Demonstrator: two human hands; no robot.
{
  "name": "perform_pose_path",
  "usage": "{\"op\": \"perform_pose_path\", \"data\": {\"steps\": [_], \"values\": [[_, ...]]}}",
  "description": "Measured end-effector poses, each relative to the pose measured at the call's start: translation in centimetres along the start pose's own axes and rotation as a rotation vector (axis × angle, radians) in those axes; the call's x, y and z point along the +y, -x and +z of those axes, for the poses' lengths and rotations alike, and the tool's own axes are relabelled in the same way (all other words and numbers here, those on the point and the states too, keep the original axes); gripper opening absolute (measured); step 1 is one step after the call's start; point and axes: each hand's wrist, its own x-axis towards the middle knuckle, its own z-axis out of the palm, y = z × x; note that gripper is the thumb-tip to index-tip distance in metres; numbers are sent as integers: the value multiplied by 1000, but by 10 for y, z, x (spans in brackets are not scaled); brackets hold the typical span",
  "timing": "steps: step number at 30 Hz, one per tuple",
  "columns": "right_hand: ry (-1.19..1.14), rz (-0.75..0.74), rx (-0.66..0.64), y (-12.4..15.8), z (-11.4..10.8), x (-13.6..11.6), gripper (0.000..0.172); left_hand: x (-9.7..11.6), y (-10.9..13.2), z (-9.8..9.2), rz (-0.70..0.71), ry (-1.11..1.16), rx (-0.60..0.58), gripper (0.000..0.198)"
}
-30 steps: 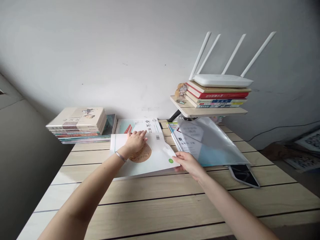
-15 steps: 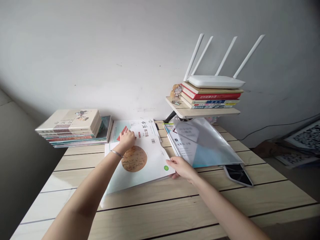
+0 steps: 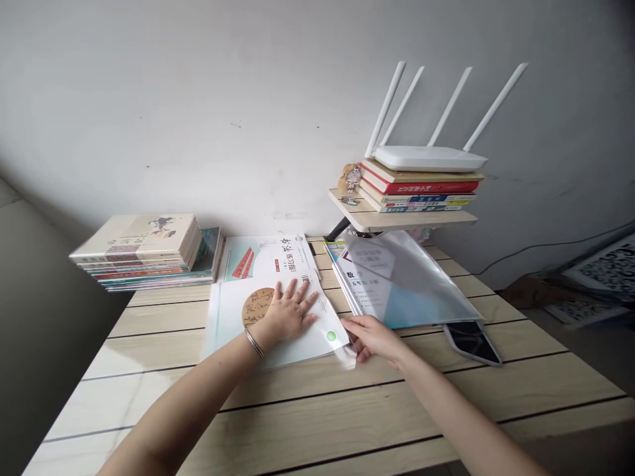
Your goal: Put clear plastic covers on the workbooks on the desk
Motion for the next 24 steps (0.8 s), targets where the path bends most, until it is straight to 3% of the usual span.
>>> {"op": "perform_pose_path", "data": {"steps": [7,16,21,24], "values": [[68,-8,-11,6,2,0,22,-2,-3,-31,39,65,-176,55],[98,14,-8,7,2,3,20,-7,0,-3,90,9,-7,52],[-14,4,-52,12,-3,8,22,-5,1,-12,95,59,-14,48],[-94,13,-53,14,-3,12,20,10,11,-21,65,81,4,44]]}}
